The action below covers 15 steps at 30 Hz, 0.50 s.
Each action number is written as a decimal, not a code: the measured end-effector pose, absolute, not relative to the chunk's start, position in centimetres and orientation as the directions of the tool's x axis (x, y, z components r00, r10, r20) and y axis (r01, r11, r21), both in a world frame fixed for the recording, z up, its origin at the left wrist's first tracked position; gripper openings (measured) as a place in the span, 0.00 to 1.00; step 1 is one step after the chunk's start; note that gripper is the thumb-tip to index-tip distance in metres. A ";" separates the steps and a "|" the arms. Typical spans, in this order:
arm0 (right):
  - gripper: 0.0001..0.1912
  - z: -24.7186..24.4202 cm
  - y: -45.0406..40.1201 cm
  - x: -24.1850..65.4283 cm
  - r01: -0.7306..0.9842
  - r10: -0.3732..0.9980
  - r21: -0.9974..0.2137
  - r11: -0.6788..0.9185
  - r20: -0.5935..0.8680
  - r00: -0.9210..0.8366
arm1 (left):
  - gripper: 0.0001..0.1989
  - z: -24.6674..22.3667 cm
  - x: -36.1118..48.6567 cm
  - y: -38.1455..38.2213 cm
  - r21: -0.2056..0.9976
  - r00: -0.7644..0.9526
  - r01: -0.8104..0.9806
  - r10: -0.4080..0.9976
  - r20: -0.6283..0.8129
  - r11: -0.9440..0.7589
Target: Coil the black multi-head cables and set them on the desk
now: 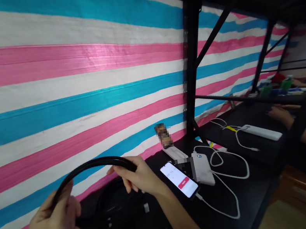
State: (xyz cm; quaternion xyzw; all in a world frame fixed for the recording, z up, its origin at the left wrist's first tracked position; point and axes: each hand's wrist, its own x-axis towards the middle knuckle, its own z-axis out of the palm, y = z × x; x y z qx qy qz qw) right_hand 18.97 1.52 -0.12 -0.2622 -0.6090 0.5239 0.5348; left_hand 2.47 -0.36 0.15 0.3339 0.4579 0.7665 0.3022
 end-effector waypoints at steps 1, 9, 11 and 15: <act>0.16 -0.4 1.9 18.5 -0.277 0.885 -0.906 0.320 0.391 -0.254 | 0.07 0.5 2.5 -0.4 0.883 -0.602 -0.231 0.773 0.200 -0.408; 0.20 -0.7 1.8 16.4 -0.523 0.930 -0.810 0.265 0.358 -0.084 | 0.20 1.0 3.0 0.5 0.794 -0.520 -0.448 0.842 0.143 -0.411; 0.22 -0.5 1.5 16.7 -0.600 0.937 -0.758 0.256 0.346 -0.037 | 0.19 0.5 3.2 1.1 0.844 -0.449 -0.384 0.874 0.185 -0.375; 0.23 -0.4 1.4 17.6 -0.652 0.917 -0.673 0.350 0.388 0.092 | 0.16 -1.1 3.7 2.6 0.953 -0.409 0.003 0.869 0.278 -0.303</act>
